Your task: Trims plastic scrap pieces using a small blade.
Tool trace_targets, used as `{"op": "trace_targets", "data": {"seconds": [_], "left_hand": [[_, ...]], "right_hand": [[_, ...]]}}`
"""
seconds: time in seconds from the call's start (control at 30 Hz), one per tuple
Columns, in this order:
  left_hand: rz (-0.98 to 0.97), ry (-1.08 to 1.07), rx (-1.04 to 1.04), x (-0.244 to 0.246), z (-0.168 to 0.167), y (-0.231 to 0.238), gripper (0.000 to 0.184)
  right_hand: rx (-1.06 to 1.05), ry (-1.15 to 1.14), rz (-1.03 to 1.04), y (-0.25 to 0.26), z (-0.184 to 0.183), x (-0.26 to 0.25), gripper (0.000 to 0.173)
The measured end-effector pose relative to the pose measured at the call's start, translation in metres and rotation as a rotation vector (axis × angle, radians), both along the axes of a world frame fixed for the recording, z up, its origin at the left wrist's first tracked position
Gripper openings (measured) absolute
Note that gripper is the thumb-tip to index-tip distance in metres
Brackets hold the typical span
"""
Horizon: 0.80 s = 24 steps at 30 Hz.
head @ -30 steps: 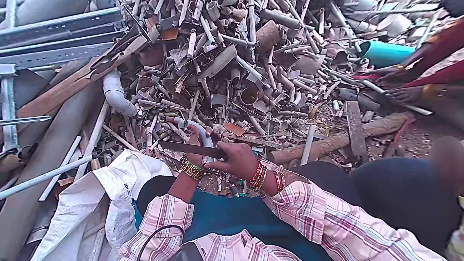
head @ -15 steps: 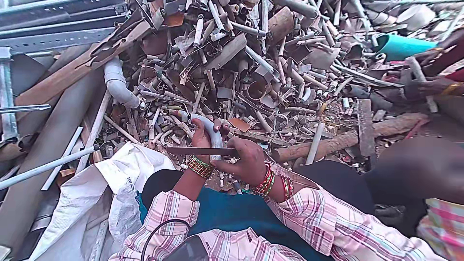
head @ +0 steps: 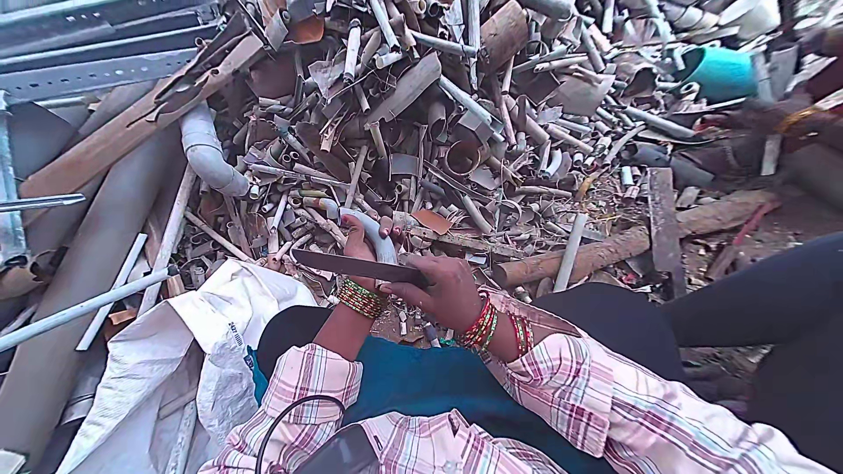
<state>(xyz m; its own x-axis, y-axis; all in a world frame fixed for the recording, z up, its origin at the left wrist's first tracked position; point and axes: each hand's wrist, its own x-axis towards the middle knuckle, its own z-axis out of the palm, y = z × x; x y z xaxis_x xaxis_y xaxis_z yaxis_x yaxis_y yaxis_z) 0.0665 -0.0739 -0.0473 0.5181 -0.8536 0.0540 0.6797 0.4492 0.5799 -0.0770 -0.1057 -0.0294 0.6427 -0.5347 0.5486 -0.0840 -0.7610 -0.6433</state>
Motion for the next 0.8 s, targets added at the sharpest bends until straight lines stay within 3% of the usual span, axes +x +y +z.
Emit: {"op": "trace_targets", "data": {"seconds": [0.1,0.23,0.37,0.5,0.63,0.8], "left_hand": [[0.056,0.136,0.117,-0.013,0.021,-0.005,0.063],[-0.029,0.242,0.035,-0.013,0.009,-0.006,0.053],[-0.113,0.186,-0.125,-0.003,-0.021,-0.01,0.056],[0.02,0.213,0.024,-0.012,0.003,-0.007,0.055],[-0.029,0.223,-0.103,-0.005,-0.017,-0.014,0.051],[-0.048,0.225,-0.064,-0.009,-0.005,-0.014,0.057]], "right_hand": [[-0.087,-0.055,-0.057,-0.004,0.002,0.001,0.046],[-0.062,-0.024,-0.099,-0.01,0.007,0.001,0.053],[0.03,0.023,-0.046,-0.009,0.001,0.0,0.053],[0.031,0.05,-0.049,-0.009,-0.002,-0.002,0.054],[-0.028,0.007,-0.092,-0.01,0.0,0.0,0.052],[-0.067,0.01,-0.092,-0.015,0.002,0.0,0.054]]}}
